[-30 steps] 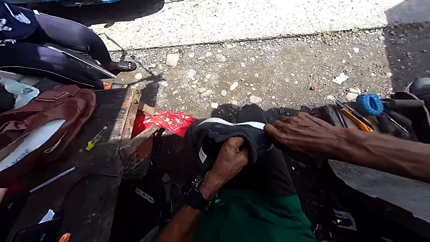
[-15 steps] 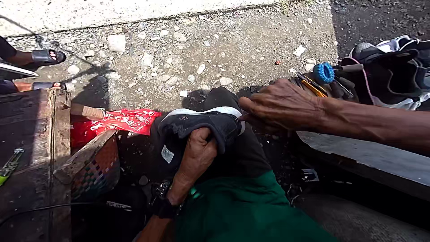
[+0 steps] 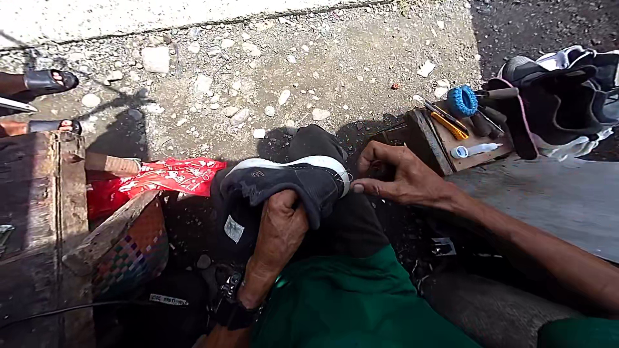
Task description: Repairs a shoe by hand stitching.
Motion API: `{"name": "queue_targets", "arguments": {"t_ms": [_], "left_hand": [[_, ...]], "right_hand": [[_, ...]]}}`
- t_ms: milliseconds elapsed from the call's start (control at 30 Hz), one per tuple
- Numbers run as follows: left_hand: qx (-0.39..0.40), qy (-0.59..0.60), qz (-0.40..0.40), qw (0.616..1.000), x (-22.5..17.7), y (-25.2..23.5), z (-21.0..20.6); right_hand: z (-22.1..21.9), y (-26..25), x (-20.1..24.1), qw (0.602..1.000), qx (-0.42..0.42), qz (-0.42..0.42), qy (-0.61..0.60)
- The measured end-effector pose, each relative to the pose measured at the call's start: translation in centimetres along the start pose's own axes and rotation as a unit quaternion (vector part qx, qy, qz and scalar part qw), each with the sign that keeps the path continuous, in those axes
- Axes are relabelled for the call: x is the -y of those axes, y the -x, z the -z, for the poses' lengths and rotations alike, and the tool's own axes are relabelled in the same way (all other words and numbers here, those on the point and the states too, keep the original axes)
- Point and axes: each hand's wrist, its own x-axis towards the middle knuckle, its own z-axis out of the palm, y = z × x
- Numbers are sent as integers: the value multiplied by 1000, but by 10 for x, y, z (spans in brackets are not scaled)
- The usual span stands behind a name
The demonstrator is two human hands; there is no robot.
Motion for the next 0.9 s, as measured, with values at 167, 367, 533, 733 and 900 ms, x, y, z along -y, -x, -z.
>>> {"name": "queue_targets", "arguments": {"t_ms": [167, 367, 533, 733, 900], "left_hand": [[11, -1, 0, 1000, 1, -1, 2], [-18, 6, -6, 1000, 3, 1, 0], [-46, -17, -4, 999, 2, 1, -5], [-70, -24, -6, 997, 0, 4, -9], [-85, -63, -10, 994, -5, 5, -7]], "right_hand": [[-25, 3, 5, 988, -85, 26, -125], [31, 19, 25, 889, -155, 66, -425], [38, 36, 34, 878, -23, -10, -479], [56, 46, 18, 963, -51, -36, -263], [36, 48, -31, 992, -120, -38, -29]]}}
